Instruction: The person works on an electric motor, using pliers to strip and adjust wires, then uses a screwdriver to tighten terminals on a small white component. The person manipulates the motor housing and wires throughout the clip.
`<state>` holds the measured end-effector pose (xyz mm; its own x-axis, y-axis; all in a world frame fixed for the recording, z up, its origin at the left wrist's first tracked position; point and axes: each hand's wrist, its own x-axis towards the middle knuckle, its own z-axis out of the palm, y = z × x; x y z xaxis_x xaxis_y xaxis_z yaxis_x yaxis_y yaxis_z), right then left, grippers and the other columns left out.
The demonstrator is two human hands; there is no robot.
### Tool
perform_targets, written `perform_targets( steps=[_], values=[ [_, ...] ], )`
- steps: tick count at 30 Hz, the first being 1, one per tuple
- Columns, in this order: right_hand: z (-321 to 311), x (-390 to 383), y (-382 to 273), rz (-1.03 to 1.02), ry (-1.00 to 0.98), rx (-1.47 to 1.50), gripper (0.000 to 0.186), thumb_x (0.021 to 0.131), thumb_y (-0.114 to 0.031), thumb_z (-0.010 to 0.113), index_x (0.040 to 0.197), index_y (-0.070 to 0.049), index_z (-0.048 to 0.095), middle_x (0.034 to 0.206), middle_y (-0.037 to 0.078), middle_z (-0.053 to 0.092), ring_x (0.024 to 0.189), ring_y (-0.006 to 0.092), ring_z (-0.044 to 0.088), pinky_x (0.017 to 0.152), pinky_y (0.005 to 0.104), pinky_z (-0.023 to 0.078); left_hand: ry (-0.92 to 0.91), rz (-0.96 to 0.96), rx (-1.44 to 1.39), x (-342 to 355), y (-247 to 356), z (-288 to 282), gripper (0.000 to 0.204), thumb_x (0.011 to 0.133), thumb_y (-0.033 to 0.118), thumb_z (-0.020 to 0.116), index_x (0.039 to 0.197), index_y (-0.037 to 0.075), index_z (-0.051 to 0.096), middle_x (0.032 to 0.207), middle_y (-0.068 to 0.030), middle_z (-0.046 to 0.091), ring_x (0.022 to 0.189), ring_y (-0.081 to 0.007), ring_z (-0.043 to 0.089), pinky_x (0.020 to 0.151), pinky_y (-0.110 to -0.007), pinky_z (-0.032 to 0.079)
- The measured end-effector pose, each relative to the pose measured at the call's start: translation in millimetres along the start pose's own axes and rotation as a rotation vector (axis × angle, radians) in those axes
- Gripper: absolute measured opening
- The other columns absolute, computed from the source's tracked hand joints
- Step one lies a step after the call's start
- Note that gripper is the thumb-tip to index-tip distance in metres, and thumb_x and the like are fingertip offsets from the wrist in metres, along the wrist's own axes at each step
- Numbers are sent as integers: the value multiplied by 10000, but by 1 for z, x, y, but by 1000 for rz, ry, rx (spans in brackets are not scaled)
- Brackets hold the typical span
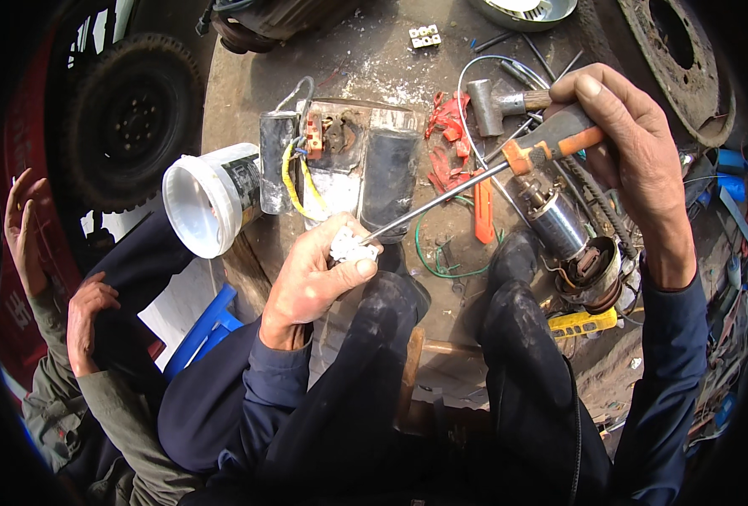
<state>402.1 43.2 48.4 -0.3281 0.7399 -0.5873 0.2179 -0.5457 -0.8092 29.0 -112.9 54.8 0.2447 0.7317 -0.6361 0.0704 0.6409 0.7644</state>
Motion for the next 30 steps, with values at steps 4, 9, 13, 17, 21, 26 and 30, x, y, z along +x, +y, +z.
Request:
perform_targets(
  steps=[4, 9, 13, 17, 21, 26, 30],
  values=[
    [-18, 0, 3, 2, -89, -15, 477, 995, -301, 656, 1374, -12, 638, 1236, 124, 725, 948, 113, 686, 808, 229, 531, -5, -50, -39, 0, 0, -1, 212, 973, 161, 814, 1075, 33, 679, 872, 40, 604, 763, -40, 518, 674, -223, 418],
    [-4, 3, 0, -79, -80, 22, 449, 1004, -283, 650, 1359, -8, 646, 1176, 102, 739, 902, 94, 676, 787, 222, 521, -12, 19, 23, 1, -2, 0, 212, 976, 167, 814, 1071, 36, 676, 865, 44, 606, 740, -32, 506, 635, -219, 394],
    [20, 3, -4, -292, 56, -46, 382, 1038, -260, 630, 1323, -8, 656, 1092, 83, 756, 770, 34, 631, 640, 174, 462, -18, -39, 0, 1, -3, -1, 209, 975, 165, 813, 1072, 37, 679, 865, 47, 600, 745, -33, 504, 647, -221, 399],
    [26, 1, -10, -94, 126, -13, 408, 1022, -273, 643, 1331, -8, 644, 1109, 90, 761, 878, 69, 681, 710, 200, 495, -19, -50, -29, 0, -4, -3, 207, 974, 165, 812, 1072, 38, 682, 879, 47, 600, 769, -33, 509, 667, -218, 404],
    [24, 0, -10, -290, -2, 3, 395, 1009, -272, 649, 1298, -4, 646, 1087, 85, 763, 808, 43, 653, 635, 177, 455, -34, 8, -15, 2, -8, -1, 218, 973, 180, 815, 1071, 40, 679, 888, 48, 599, 773, -29, 502, 665, -217, 398],
    [28, 0, -13, -288, 42, 60, 380, 1024, -304, 635, 1246, 4, 654, 1028, 82, 753, 734, 36, 618, 595, 179, 453, -35, -21, -9, 1, -9, -3, 233, 972, 196, 819, 1074, 41, 678, 876, 52, 593, 760, -30, 496, 663, -216, 394],
    [28, 0, -18, -142, -71, 59, 420, 1022, -317, 659, 1289, 6, 636, 1040, 90, 752, 803, 56, 662, 610, 188, 487, -43, -43, -25, 1, -6, -3, 241, 972, 207, 820, 1078, 41, 681, 869, 54, 592, 752, -31, 499, 659, -216, 393]
  ],
)
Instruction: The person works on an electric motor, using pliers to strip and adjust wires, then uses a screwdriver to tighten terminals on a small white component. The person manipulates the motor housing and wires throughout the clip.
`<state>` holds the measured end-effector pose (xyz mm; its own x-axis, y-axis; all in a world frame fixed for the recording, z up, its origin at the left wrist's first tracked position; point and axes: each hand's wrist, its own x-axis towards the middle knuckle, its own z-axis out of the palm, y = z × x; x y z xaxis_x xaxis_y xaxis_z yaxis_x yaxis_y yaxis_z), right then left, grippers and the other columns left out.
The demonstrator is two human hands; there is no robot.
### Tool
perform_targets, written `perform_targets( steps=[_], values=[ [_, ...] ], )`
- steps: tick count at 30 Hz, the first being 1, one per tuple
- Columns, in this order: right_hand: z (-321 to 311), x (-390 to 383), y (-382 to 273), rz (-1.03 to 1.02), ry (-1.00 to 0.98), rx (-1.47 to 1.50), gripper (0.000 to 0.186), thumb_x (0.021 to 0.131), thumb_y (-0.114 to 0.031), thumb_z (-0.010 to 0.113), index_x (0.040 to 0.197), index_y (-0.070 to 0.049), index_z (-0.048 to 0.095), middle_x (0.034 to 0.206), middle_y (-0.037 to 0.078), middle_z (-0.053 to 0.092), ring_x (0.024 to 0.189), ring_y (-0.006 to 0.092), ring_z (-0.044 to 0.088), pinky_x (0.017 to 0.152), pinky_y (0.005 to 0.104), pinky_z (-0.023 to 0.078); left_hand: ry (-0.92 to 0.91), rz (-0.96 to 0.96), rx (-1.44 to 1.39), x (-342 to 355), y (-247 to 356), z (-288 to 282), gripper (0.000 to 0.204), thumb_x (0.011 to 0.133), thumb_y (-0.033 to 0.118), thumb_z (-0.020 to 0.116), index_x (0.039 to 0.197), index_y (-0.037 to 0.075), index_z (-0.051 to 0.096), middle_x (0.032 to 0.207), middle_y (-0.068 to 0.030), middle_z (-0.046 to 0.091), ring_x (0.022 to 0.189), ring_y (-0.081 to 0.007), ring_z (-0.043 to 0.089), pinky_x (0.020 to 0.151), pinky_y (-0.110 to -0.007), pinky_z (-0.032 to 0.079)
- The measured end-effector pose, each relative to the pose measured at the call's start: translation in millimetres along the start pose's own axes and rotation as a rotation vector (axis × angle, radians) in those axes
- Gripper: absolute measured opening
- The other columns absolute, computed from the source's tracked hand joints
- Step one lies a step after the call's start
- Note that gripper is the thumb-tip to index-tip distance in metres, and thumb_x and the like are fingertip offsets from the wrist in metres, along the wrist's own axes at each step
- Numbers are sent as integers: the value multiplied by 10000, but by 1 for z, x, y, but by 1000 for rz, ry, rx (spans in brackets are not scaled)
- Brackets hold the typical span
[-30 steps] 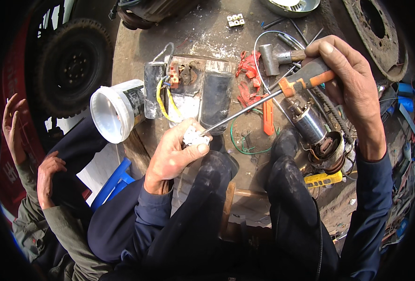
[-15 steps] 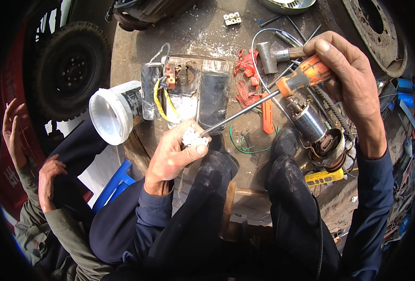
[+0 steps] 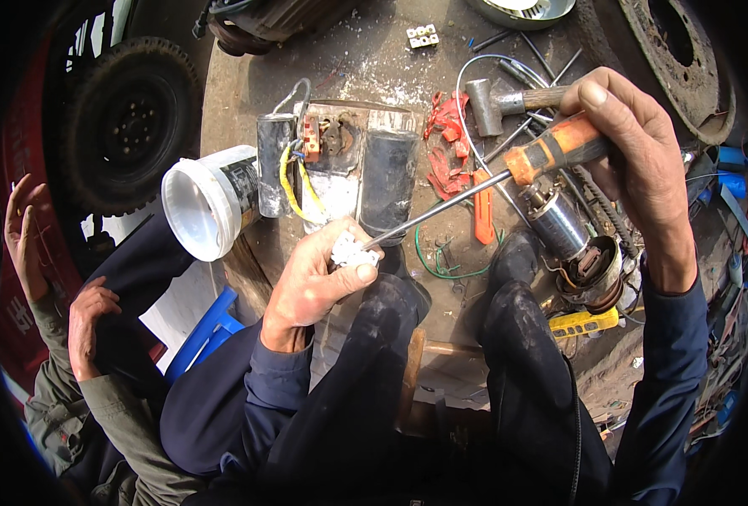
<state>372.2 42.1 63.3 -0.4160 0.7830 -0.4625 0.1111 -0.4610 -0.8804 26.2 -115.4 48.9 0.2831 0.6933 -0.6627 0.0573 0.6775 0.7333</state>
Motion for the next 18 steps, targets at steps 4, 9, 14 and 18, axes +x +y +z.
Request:
perform_targets(
  steps=[4, 9, 14, 18],
  values=[
    [5, 0, 14, -185, 226, -22, 409, 1029, -319, 672, 1277, 4, 639, 1007, 82, 748, 727, 50, 645, 563, 180, 480, -10, -49, -70, -1, 4, 1, 258, 971, 219, 820, 1084, 32, 683, 878, 45, 599, 768, -38, 518, 679, -219, 410],
    [-13, -3, 23, -7, 74, 64, 338, 1028, -286, 696, 1209, -6, 635, 1010, 98, 739, 660, 44, 603, 539, 176, 462, -26, -35, -99, 0, 3, -2, 284, 968, 221, 821, 1111, 16, 686, 906, 27, 618, 805, -54, 550, 720, -225, 441],
    [-21, -3, 22, -68, 94, 126, 250, 1044, -259, 673, 1130, -32, 615, 1002, 116, 732, 623, 43, 557, 549, 177, 442, -27, -35, -103, 1, -1, 0, 306, 968, 231, 825, 1125, 12, 679, 915, 21, 629, 817, -58, 560, 734, -229, 451],
    [-17, 0, 17, -104, 58, 126, 233, 1047, -256, 657, 1120, -39, 614, 999, 108, 725, 619, 39, 540, 549, 177, 434, -30, -37, -104, 2, 1, -1, 318, 964, 232, 832, 1132, 12, 677, 921, 20, 634, 822, -59, 563, 743, -232, 457]
  ],
)
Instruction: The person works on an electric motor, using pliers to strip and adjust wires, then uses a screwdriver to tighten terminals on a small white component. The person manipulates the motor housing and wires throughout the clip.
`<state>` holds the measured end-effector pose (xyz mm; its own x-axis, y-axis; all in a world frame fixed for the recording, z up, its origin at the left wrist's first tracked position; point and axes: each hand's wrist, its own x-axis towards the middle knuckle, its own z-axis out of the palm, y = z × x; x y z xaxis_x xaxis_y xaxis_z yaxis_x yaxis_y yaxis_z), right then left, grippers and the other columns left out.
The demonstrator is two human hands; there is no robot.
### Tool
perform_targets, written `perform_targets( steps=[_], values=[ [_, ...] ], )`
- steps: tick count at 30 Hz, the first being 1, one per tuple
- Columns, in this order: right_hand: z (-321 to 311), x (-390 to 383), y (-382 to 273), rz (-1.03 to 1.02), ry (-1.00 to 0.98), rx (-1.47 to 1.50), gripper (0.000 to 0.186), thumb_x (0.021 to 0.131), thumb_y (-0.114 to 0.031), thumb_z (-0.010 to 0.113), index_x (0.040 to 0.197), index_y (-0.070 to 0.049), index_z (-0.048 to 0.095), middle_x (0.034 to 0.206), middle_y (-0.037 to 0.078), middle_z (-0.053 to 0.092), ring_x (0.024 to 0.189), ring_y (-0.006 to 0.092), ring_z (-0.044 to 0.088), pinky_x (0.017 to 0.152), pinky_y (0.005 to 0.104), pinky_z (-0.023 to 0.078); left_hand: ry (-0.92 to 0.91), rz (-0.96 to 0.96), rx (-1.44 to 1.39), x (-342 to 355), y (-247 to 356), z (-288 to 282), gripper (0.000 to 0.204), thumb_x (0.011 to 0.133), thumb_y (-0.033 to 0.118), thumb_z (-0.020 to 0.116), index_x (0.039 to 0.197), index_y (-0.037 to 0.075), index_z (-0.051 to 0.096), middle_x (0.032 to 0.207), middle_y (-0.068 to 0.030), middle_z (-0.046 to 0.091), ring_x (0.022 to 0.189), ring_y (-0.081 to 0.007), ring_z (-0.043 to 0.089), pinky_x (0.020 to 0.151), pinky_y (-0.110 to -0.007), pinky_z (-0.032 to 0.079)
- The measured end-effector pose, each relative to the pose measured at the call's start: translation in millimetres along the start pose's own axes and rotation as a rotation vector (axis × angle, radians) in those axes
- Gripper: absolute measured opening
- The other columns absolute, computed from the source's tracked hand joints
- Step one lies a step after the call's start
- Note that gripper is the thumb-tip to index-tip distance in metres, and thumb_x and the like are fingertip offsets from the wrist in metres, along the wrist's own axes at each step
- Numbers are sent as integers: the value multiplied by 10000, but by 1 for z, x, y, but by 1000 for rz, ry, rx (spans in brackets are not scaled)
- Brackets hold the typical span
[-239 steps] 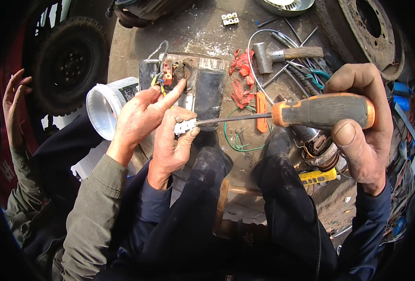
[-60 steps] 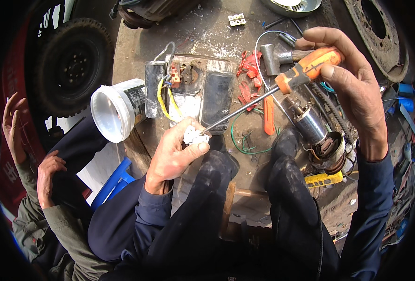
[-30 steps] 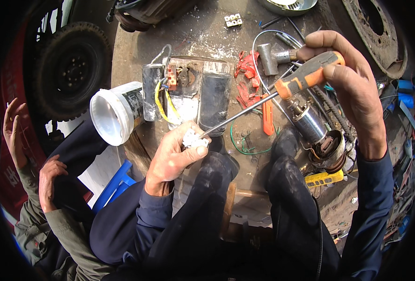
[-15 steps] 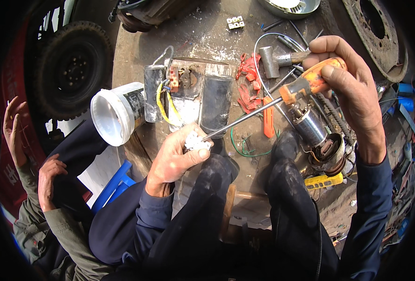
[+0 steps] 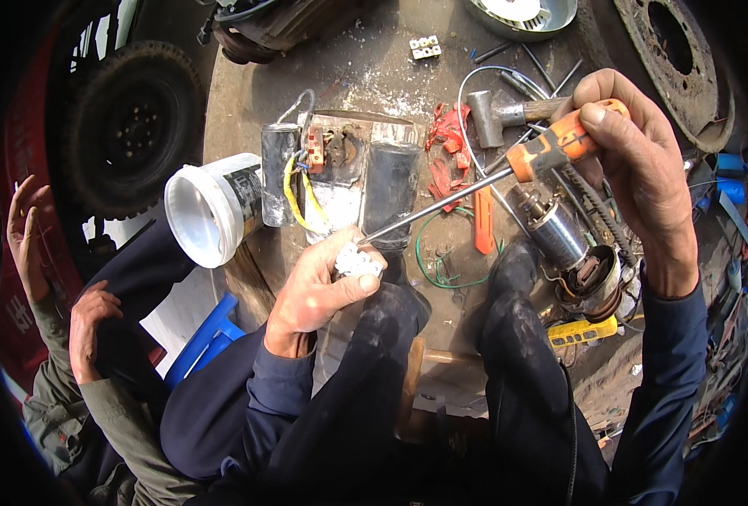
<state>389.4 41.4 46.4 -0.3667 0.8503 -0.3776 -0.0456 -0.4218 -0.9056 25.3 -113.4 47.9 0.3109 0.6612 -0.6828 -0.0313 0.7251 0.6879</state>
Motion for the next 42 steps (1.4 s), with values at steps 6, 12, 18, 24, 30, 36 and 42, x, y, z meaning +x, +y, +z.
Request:
perform_targets(
  steps=[6, 12, 18, 24, 30, 36, 42],
  values=[
    [5, 0, -1, 25, 14, -22, 222, 1044, -253, 652, 1102, -42, 615, 998, 96, 717, 637, 33, 550, 546, 174, 435, -2, -3, 33, 0, 0, 0, 326, 961, 232, 836, 1139, 11, 674, 932, 19, 635, 825, -57, 563, 745, -233, 457],
    [8, 1, -1, 35, 22, -18, 235, 1041, -260, 661, 1097, -35, 621, 961, 77, 714, 625, 40, 551, 542, 178, 440, 4, 1, 46, 0, 1, 2, 311, 969, 220, 824, 1150, 16, 675, 963, 15, 632, 853, -79, 571, 776, -255, 473],
    [18, 0, -27, 187, 111, -512, 282, 1055, -329, 663, 1041, -50, 624, 784, -17, 599, 610, 16, 513, 516, 178, 390, 92, 94, 423, -3, 11, 8, 255, 959, 164, 796, 1109, 25, 643, 924, -25, 640, 841, -131, 568, 791, -305, 486],
    [27, 5, -40, -35, -55, -466, 411, 987, -448, 749, 1005, -64, 605, 807, -27, 515, 648, 26, 460, 556, 190, 352, 62, 149, 508, -13, 19, 12, 221, 962, 119, 778, 1068, 26, 609, 892, -54, 640, 821, -145, 560, 774, -325, 489],
    [19, -5, -38, -145, -127, -326, 465, 951, -450, 776, 1072, -38, 598, 883, 27, 548, 743, 62, 536, 609, 202, 407, 126, 95, 398, -14, 19, 13, 244, 957, 144, 801, 1054, 24, 612, 885, -30, 635, 823, -116, 545, 768, -302, 475],
    [12, -19, -36, 45, 58, -556, 427, 1072, -480, 614, 967, -67, 587, 821, -41, 502, 659, 16, 434, 538, 193, 331, 185, 138, 493, -12, 19, 19, 263, 930, 145, 818, 1063, 15, 632, 878, -62, 660, 806, -133, 569, 750, -307, 485],
    [18, -27, -49, -25, -30, -346, 463, 941, -463, 783, 1013, -58, 571, 902, 39, 513, 840, 117, 513, 756, 252, 443, 153, 214, 630, -12, 24, 22, 284, 915, 93, 789, 1099, 16, 588, 806, -188, 681, 744, -420, 690, 679, -426, 524]
  ],
)
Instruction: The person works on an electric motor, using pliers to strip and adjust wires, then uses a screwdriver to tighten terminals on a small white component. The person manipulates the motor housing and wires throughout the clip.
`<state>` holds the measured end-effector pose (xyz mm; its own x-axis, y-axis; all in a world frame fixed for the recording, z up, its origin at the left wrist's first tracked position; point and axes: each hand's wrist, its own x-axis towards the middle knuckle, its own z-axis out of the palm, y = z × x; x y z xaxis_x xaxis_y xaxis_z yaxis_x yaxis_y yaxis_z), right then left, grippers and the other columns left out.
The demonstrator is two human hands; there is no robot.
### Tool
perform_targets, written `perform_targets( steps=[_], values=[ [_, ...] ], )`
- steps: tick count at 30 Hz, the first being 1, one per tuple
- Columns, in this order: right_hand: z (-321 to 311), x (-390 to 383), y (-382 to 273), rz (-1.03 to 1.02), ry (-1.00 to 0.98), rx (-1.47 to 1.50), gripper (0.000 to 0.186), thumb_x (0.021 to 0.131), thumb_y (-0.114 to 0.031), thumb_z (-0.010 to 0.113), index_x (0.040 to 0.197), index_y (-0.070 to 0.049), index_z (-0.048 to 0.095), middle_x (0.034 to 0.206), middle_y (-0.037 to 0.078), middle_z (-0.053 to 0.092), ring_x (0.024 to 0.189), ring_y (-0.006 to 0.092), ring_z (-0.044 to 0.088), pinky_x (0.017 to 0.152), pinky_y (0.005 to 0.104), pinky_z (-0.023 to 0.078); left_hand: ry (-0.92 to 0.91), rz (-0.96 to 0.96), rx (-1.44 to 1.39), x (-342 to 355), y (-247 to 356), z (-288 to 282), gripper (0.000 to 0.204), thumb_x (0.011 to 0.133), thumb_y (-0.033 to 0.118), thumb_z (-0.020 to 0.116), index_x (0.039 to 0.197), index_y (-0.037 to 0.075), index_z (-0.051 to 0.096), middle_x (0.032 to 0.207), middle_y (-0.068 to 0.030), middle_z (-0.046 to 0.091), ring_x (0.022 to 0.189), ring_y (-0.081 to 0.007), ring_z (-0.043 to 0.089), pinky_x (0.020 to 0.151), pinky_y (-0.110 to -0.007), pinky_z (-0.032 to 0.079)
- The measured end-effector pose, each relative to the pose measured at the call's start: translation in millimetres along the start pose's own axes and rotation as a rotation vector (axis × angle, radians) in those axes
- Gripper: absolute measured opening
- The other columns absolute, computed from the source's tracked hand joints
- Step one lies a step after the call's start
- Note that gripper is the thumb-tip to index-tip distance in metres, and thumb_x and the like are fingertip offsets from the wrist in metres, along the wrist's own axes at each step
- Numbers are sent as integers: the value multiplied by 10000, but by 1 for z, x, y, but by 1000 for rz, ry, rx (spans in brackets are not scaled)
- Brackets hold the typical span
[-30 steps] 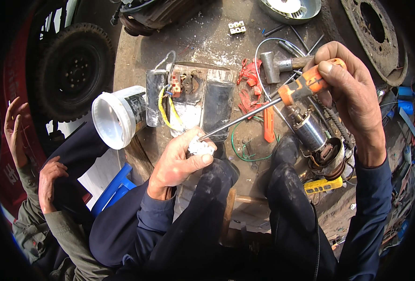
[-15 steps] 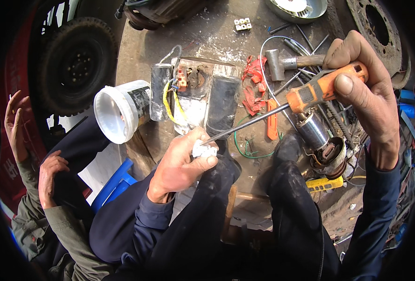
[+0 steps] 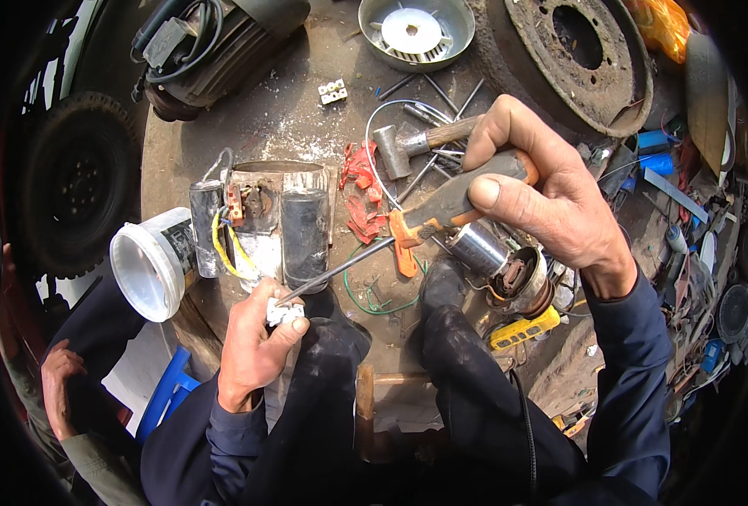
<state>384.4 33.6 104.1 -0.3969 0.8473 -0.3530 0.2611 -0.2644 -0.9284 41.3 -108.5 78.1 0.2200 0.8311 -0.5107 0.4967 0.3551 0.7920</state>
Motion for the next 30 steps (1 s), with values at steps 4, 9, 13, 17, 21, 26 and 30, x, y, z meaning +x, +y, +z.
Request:
perform_targets(
  steps=[4, 9, 13, 17, 21, 26, 30],
  values=[
    [-2, 3, -5, 206, 5, 20, 473, 972, -465, 771, 1059, -44, 573, 910, 2, 539, 773, 29, 533, 630, 180, 487, 12, -45, -52, 0, 4, 2, 247, 913, 139, 791, 1033, 8, 619, 800, -109, 649, 726, -238, 601, 692, -350, 489],
    [-7, -2, -6, 74, -23, -72, 321, 1066, -346, 689, 1039, -46, 580, 877, -24, 524, 790, 31, 516, 661, 216, 431, -15, -61, -56, 0, 3, 5, 229, 914, 135, 783, 1002, 5, 617, 781, -66, 606, 716, -153, 544, 687, -308, 459],
    [-15, -6, -11, 50, -113, 13, 343, 1032, -326, 753, 1134, -41, 590, 920, -26, 572, 848, 39, 528, 742, 235, 455, -17, -61, -81, 3, 3, 2, 197, 899, 87, 778, 967, 2, 613, 730, -106, 640, 650, -207, 599, 649, -356, 489],
    [-10, -6, -6, -110, -30, 131, 428, 1001, -385, 797, 1181, -43, 614, 962, -12, 614, 885, 79, 566, 773, 287, 485, 30, -14, -57, 4, 7, 12, 190, 894, 73, 777, 961, -1, 616, 735, -105, 647, 665, -197, 596, 661, -350, 489],
    [-8, -7, 5, -39, 88, -95, 410, 1058, -420, 708, 1053, -19, 625, 785, 45, 616, 778, 120, 584, 680, 334, 482, -4, -72, -54, 4, 11, 19, 225, 888, 118, 771, 976, -8, 607, 770, -68, 626, 717, -157, 552, 686, -330, 468],
    [-13, -3, 8, -257, -44, 4, 331, 1058, -344, 710, 1097, -27, 624, 924, 60, 672, 922, 110, 630, 768, 328, 514, -18, -68, -33, 2, 7, 15, 185, 897, 57, 779, 958, 0, 614, 736, -86, 646, 658, -187, 587, 651, -347, 487],
    [-16, -2, 4, -240, -107, 103, 294, 1070, -295, 679, 1155, -23, 606, 980, 49, 734, 928, 117, 670, 842, 312, 548, -3, -31, -58, 4, 4, 15, 184, 896, 61, 779, 966, 1, 620, 741, -84, 654, 666, -179, 589, 662, -341, 489]
  ],
)
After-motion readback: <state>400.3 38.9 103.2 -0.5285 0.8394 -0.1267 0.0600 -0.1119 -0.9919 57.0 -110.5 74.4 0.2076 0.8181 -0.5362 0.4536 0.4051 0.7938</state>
